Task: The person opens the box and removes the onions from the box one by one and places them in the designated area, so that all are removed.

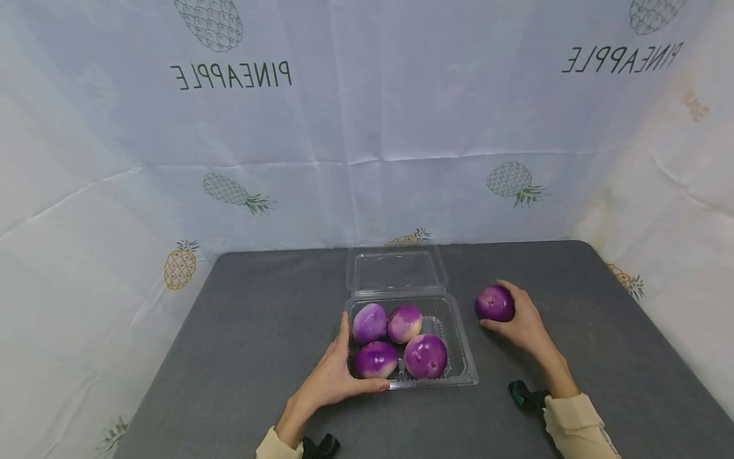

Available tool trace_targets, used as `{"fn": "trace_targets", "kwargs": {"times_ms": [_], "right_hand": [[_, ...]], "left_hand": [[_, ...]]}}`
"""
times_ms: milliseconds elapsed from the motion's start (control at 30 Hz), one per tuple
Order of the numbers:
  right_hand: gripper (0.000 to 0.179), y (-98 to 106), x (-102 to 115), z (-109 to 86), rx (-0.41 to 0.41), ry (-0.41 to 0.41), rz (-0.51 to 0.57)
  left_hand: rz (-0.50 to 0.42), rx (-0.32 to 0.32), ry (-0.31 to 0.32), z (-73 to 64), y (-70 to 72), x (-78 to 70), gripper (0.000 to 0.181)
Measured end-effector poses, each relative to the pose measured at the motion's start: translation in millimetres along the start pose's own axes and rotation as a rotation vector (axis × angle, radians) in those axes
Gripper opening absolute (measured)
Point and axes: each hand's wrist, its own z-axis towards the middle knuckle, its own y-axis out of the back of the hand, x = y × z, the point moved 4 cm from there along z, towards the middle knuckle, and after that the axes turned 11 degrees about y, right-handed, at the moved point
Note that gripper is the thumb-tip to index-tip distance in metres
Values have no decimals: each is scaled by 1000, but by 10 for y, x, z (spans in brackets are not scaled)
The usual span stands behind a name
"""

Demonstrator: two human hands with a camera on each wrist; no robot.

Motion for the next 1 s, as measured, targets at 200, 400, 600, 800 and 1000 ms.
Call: {"fn": "trace_targets", "kwargs": {"times_ms": [200,400,600,800,1000], "right_hand": [[87,1,-23,5,-29,19,2],[88,2,-32,0,-44,27,-3],[87,19,-12,-15,-54,41,0],[83,37,27,-39,-71,56,-2],[78,80,103,-64,-118,92,-13]], "left_hand": [[-3,0,2,3,-7,-3,149],[0,0,10,8,-10,-8,149],[5,3,14,13,-18,7,149],[0,3,3,10,-18,4,149],[-5,4,2,12,-11,5,149]]}}
